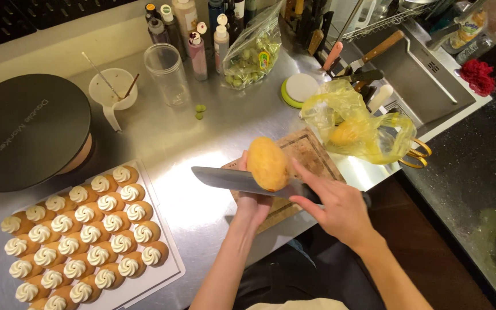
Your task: Peeling and slicing a mango on a wooden cutting board using a kitchen knife.
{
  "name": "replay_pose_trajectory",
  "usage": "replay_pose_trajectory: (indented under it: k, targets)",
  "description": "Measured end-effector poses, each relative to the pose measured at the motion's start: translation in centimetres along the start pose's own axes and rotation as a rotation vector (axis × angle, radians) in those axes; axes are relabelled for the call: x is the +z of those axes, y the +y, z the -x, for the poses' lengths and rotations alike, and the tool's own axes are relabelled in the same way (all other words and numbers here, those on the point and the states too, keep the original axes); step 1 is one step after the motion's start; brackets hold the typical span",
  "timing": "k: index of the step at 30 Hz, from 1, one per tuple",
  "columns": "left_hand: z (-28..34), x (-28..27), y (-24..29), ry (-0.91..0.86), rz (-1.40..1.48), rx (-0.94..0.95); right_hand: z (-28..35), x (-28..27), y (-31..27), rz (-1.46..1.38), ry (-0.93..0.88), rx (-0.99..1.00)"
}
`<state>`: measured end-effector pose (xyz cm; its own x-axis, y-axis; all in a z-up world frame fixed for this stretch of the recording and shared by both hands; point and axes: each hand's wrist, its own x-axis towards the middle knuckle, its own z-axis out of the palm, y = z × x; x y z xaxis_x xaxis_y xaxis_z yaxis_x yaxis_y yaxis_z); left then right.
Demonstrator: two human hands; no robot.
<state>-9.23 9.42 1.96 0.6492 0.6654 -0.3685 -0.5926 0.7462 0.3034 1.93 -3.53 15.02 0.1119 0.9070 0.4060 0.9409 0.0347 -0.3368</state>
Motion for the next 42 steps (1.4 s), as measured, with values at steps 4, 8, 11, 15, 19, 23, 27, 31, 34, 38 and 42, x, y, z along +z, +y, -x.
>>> replay_pose_trajectory:
  k: [4,8,11,15,19,23,27,31,34,38,42]
  targets:
    - [0.7,0.7,1.1,-0.042,-0.070,0.029,-0.2,0.0,0.2,-0.007,-0.058,0.051]
    - [0.3,-0.4,3.1,-0.044,-0.059,-0.003,1.2,-0.9,1.8,0.028,-0.064,0.073]
    - [0.4,-0.2,2.8,-0.048,-0.067,-0.009,1.0,-0.4,2.0,0.032,-0.097,0.152]
    - [0.3,0.1,-0.2,0.019,-0.079,-0.016,-0.2,1.2,0.7,-0.023,-0.076,0.062]
    - [0.8,0.3,1.7,0.037,-0.116,0.086,0.1,0.6,1.5,0.015,-0.217,0.170]
    - [1.2,0.9,3.4,-0.117,-0.132,-0.016,1.0,-0.6,2.5,-0.062,-0.197,0.163]
    - [1.2,1.2,1.2,-0.039,-0.216,-0.005,-0.2,0.3,1.4,0.019,-0.300,0.305]
    - [0.9,0.3,1.6,-0.032,-0.203,0.026,-0.1,0.0,1.8,0.016,-0.332,0.291]
    - [0.9,0.0,3.3,-0.132,-0.191,-0.003,0.6,-0.9,3.0,-0.123,-0.237,0.258]
    - [0.7,-0.3,1.2,-0.169,-0.258,-0.045,-0.3,-0.9,2.6,-0.063,-0.306,0.251]
    - [0.0,-2.2,0.2,-0.189,-0.273,-0.046,-1.1,-1.0,2.4,-0.064,-0.375,0.309]
